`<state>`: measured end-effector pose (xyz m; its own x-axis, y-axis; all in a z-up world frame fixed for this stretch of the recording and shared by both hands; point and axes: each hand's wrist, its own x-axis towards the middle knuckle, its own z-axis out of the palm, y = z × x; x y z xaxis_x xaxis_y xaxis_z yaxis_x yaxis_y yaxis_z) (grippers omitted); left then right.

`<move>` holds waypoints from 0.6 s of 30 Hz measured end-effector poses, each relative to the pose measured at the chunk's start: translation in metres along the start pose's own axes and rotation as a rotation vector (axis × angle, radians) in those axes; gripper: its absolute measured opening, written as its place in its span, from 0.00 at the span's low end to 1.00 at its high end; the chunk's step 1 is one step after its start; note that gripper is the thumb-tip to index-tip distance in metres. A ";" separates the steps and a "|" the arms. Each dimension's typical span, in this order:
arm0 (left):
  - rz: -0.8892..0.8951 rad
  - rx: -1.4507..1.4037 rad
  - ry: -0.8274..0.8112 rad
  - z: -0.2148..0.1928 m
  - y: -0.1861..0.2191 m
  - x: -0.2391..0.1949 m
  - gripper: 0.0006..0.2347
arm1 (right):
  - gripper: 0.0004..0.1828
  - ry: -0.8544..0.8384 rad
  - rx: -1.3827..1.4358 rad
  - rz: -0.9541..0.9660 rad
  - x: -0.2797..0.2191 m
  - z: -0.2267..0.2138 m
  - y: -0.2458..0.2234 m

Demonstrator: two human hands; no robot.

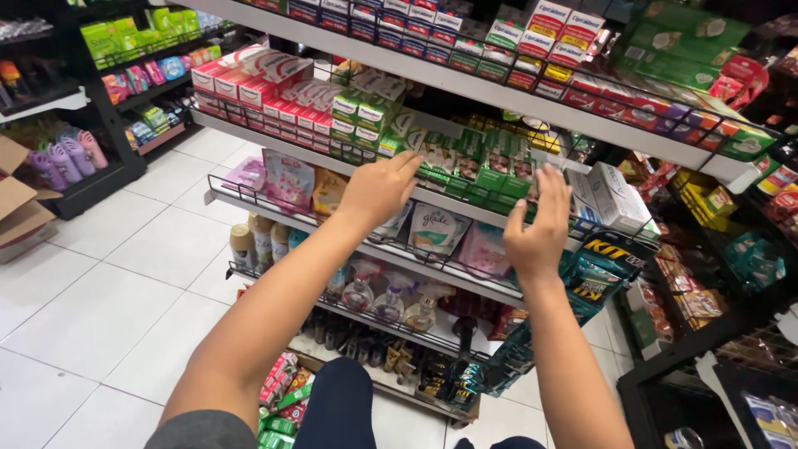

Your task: Stocking and scanning boxes of toothpaste and air freshener on grocery store shelves.

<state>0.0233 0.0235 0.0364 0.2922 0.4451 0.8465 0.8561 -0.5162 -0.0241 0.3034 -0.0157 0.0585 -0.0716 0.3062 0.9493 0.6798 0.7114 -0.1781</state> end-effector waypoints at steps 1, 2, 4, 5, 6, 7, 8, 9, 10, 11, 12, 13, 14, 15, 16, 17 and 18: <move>0.000 -0.034 -0.001 0.001 0.004 0.002 0.17 | 0.24 -0.043 -0.107 -0.016 -0.004 0.000 0.007; -0.001 -0.069 -0.002 0.002 0.008 0.004 0.18 | 0.31 -0.088 -0.214 -0.032 -0.007 -0.001 0.015; -0.008 -0.096 -0.050 -0.001 0.019 0.013 0.20 | 0.35 -0.146 -0.243 -0.013 -0.014 -0.002 0.023; -0.015 -0.119 -0.096 -0.002 0.024 0.018 0.22 | 0.39 -0.202 -0.268 0.003 -0.016 -0.003 0.027; -0.011 -0.124 -0.096 0.005 0.026 0.020 0.22 | 0.39 -0.201 -0.273 0.006 -0.018 -0.003 0.027; -0.014 -0.116 -0.132 0.012 0.029 0.021 0.24 | 0.40 -0.213 -0.296 -0.008 -0.019 -0.004 0.027; -0.018 -0.107 -0.167 0.018 0.031 0.022 0.26 | 0.41 -0.227 -0.317 -0.023 -0.021 -0.003 0.027; -0.017 -0.111 -0.166 0.019 0.034 0.025 0.26 | 0.41 -0.228 -0.320 -0.022 -0.021 -0.004 0.028; -0.018 -0.103 -0.192 0.021 0.036 0.026 0.27 | 0.42 -0.231 -0.328 -0.020 -0.023 -0.004 0.029; -0.020 -0.095 -0.218 0.022 0.039 0.028 0.28 | 0.42 -0.235 -0.335 -0.018 -0.024 -0.004 0.030; -0.018 -0.097 -0.219 0.028 0.038 0.028 0.28 | 0.42 -0.235 -0.337 -0.015 -0.025 -0.004 0.031; -0.019 -0.102 -0.237 0.033 0.036 0.028 0.27 | 0.42 -0.240 -0.352 -0.029 -0.025 -0.004 0.032; -0.023 -0.106 -0.255 0.038 0.035 0.027 0.26 | 0.41 -0.248 -0.365 -0.044 -0.026 -0.003 0.033; -0.024 -0.108 -0.257 0.039 0.035 0.026 0.26 | 0.41 -0.250 -0.365 -0.042 -0.027 -0.004 0.032; -0.025 -0.119 -0.245 0.039 0.035 0.026 0.24 | 0.41 -0.245 -0.359 -0.033 -0.026 -0.004 0.031; -0.026 -0.131 -0.232 0.039 0.034 0.026 0.23 | 0.41 -0.240 -0.353 -0.025 -0.026 -0.003 0.030; -0.025 -0.131 -0.233 0.041 0.034 0.025 0.23 | 0.41 -0.239 -0.353 -0.025 -0.026 -0.003 0.030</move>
<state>0.0769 0.0473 0.0355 0.3744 0.6074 0.7006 0.8063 -0.5864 0.0775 0.3278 -0.0038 0.0291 -0.2300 0.4597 0.8577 0.8811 0.4726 -0.0170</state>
